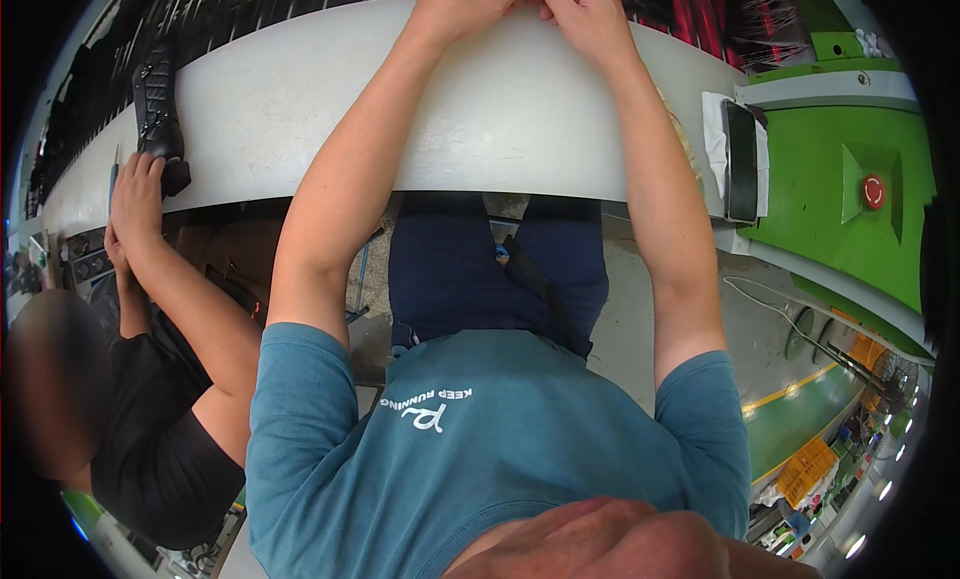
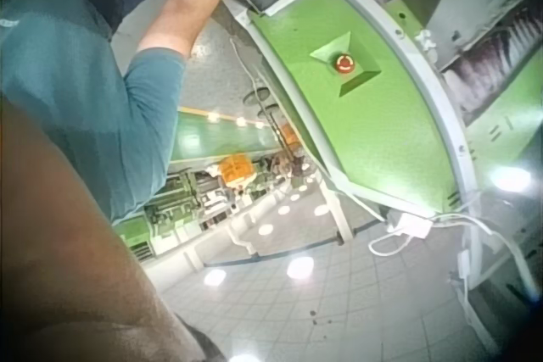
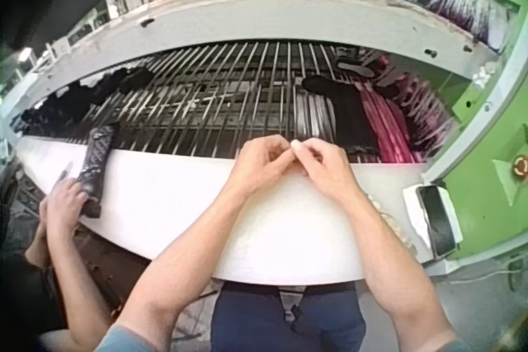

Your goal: Inspecting and placing boots onto a conveyor line in a factory.

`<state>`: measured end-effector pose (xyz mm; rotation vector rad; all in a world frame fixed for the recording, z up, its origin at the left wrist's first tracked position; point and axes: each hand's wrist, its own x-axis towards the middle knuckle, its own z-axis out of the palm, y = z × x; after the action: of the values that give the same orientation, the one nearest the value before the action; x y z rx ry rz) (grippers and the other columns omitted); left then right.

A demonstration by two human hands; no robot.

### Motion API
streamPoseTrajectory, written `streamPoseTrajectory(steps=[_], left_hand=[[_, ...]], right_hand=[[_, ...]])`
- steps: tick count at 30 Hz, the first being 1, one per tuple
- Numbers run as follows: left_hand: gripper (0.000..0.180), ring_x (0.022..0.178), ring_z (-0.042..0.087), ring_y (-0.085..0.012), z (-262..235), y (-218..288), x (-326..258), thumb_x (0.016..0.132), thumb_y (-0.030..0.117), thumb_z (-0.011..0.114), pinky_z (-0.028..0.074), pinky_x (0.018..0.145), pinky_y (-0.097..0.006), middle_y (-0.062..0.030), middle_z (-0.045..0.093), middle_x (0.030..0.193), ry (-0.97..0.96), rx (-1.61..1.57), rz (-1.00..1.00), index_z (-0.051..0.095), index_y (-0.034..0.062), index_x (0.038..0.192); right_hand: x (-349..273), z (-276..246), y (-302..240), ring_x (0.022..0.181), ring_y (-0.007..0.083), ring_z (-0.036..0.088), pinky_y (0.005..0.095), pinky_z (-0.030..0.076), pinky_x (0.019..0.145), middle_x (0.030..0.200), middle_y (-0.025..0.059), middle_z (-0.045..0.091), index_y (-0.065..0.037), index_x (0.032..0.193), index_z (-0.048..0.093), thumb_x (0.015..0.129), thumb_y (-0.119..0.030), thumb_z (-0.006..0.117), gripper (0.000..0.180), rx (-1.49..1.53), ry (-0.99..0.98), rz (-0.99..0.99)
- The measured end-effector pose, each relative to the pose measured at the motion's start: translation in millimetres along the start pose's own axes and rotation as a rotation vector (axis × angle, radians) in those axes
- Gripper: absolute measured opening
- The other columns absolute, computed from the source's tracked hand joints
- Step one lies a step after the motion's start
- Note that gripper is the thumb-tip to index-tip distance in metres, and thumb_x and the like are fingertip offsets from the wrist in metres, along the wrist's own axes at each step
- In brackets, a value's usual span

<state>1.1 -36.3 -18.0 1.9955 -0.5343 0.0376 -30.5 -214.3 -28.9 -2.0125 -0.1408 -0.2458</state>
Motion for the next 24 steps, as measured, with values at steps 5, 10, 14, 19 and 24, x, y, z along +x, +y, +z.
streamPoseTrajectory(steps=[5, 10, 14, 19, 24], left_hand=[[0.029, 0.071, 0.072, -0.0156, 0.1, 0.0, 1.6, 0.098, 0.027, 0.07, 0.056, 0.067, -0.033, -0.0121, 0.075, 0.078, -0.012, 0.03, -0.009, 0.073, -0.0021, 0.095], [0.03, 0.071, 0.071, -0.0157, 0.7, 2.9, -0.3, 0.098, 0.027, 0.069, 0.056, 0.066, -0.032, -0.0119, 0.075, 0.078, 0.009, -0.025, 0.019, 0.073, -0.0026, 0.095], [0.031, 0.072, 0.072, -0.0161, 0.4, 0.9, 1.3, 0.098, 0.028, 0.07, 0.056, 0.067, -0.032, -0.0125, 0.076, 0.079, -0.007, -0.031, 0.002, 0.073, -0.0033, 0.095], [0.033, 0.073, 0.072, -0.0158, 0.1, 6.9, -0.5, 0.098, 0.029, 0.07, 0.056, 0.068, -0.032, -0.0128, 0.076, 0.08, 0.006, 0.012, 0.02, 0.074, -0.0035, 0.094], [0.034, 0.073, 0.072, -0.0159, -1.5, 8.0, -1.3, 0.098, 0.03, 0.07, 0.056, 0.068, -0.033, -0.0131, 0.076, 0.08, -0.017, -0.012, -0.026, 0.073, -0.0036, 0.094]], right_hand=[[-0.3, -1.5, -1.3, 0.072, 0.0116, 0.064, 0.0295, 0.052, 0.065, 0.082, 0.0055, 0.071, 0.001, 0.104, 0.073, 0.105, -0.034, 0.063, 0.036, -0.011, -0.003, 0.004], [-0.4, 1.6, 0.8, 0.073, 0.0099, 0.063, 0.0276, 0.051, 0.064, 0.084, 0.004, 0.07, 0.0, 0.106, 0.071, 0.105, -0.032, 0.065, 0.033, 0.083, 0.018, -0.015], [0.1, 3.1, 0.6, 0.071, 0.0079, 0.061, 0.0253, 0.05, 0.063, 0.081, 0.0019, 0.068, -0.001, 0.101, 0.068, 0.105, -0.029, 0.066, 0.029, 0.165, 0.021, 0.014], [0.9, 0.8, 1.7, 0.07, 0.0077, 0.06, 0.0249, 0.05, 0.062, 0.081, 0.0014, 0.067, -0.002, 0.097, 0.066, 0.105, -0.029, 0.066, 0.028, 0.132, 0.025, 0.007], [0.4, 1.4, -0.2, 0.069, 0.0078, 0.06, 0.0252, 0.049, 0.061, 0.08, 0.0016, 0.067, -0.001, 0.096, 0.066, 0.105, -0.029, 0.066, 0.029, 0.138, 0.019, 0.029]])
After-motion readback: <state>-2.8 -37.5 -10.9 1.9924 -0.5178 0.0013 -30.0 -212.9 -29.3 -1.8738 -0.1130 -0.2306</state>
